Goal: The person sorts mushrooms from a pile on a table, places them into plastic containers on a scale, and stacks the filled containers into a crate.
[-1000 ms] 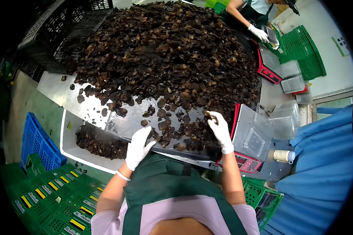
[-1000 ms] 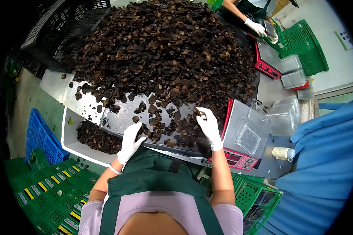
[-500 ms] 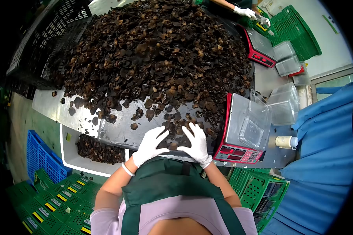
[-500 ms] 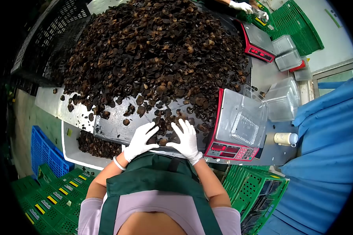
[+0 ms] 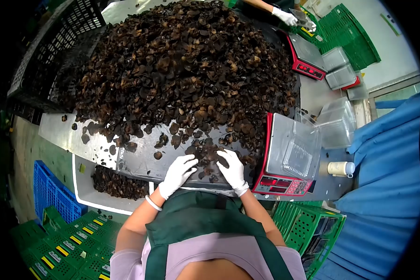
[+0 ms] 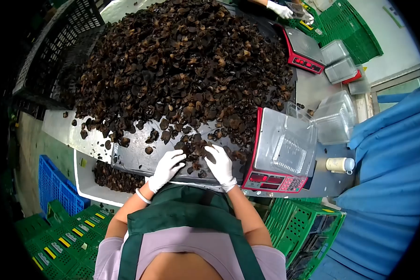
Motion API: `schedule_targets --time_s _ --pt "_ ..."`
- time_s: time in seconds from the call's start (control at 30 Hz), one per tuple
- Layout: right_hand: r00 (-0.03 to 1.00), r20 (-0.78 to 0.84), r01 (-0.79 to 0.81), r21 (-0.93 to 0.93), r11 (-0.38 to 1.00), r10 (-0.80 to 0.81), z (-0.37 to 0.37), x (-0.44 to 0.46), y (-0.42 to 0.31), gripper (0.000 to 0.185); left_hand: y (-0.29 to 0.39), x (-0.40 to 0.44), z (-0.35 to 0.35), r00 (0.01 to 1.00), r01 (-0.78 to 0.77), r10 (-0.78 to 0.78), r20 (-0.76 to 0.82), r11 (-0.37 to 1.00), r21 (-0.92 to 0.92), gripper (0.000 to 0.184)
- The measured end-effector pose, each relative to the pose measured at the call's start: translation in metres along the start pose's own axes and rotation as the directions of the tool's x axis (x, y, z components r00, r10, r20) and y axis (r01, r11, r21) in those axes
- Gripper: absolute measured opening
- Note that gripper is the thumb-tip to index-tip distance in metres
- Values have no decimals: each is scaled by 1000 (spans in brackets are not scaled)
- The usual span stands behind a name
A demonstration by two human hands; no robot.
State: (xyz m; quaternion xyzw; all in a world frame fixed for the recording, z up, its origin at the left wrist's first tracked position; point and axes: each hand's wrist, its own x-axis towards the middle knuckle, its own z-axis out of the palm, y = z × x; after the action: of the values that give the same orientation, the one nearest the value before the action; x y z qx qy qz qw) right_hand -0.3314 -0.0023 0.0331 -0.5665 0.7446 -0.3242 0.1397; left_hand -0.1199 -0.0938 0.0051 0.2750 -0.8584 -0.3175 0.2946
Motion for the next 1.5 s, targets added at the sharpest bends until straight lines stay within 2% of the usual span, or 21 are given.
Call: schedule_targets --time_s 0.07,0.1,0.13,0.23,0.27,0.33,0.4,0.47,0.53,0.67,0.73,0.8,0.87,0.93,1.07,1.17,1.23,1.27,1.3,1.4,1.5 --pt "996 -48 -51 340 939 72 -1 5 7 31 -3 7 0 989 128 -142 -48 966 -224 24" --pt "936 162 -331 704 628 312 -5 5 5 25 0 10 -4 953 267 -302 -21 868 -418 19" --pt "855 353 -481 814 326 380 -12 6 10 27 -1 12 -6 919 344 -394 -10 812 -471 18" --pt "782 510 -480 859 -176 358 -28 9 0 30 -2 27 -11 753 424 -612 241 173 -889 23" --pt "807 498 -413 860 -300 316 -22 7 8 31 4 35 -17 702 409 -625 343 -41 -912 30" --pt "840 493 -301 769 -564 225 -19 5 10 34 27 57 -28 622 330 -648 439 -292 -898 35" --pt "859 451 -240 772 -589 241 -20 3 9 35 30 71 -23 720 260 -478 503 -487 -834 40" --pt "877 411 -184 766 -616 249 -26 0 7 37 47 82 -20 639 241 -522 565 -562 -791 43" --pt "900 375 -143 737 -661 223 -38 -4 2 39 52 90 -10 742 234 -338 579 -679 -696 49" --pt "900 327 -84 780 -620 289 -84 -3 -7 33 85 116 13 772 255 -242 588 -729 -635 56" --pt "917 256 -32 811 -584 306 -115 -3 4 38 105 131 27 764 286 -222 605 -726 -626 57" --pt "893 169 32 902 -431 418 -155 -3 12 38 127 149 45 771 312 -198 605 -710 -631 56" --pt "836 -66 91 996 -20 545 -191 -3 28 35 146 168 66 776 326 -148 613 -737 -591 56" --pt "858 -249 133 952 275 449 -223 -4 46 32 161 184 92 811 415 -76 580 -625 -661 57" --pt "836 -461 67 623 780 296 -256 -18 95 46 222 208 117 789 573 -148 596 -173 -801 48" --pt "822 -529 157 566 809 211 -261 -27 121 59 229 216 160 922 379 -180 342 259 -888 29" --pt "807 -556 182 554 812 198 -262 -29 130 62 228 216 184 985 164 -130 111 543 -824 23" --pt "805 -555 205 589 781 207 -262 -30 135 64 227 214 189 985 166 -128 114 546 -821 23" --pt "790 -566 222 622 751 235 -259 -30 139 63 222 212 191 990 120 -135 32 710 -693 21" --pt "829 -508 226 684 693 231 -259 -30 145 62 219 211 205 986 98 -163 -18 676 -730 19" --pt "874 -442 134 619 774 202 -268 -33 142 75 220 208 199 989 87 -150 -20 670 -737 25"
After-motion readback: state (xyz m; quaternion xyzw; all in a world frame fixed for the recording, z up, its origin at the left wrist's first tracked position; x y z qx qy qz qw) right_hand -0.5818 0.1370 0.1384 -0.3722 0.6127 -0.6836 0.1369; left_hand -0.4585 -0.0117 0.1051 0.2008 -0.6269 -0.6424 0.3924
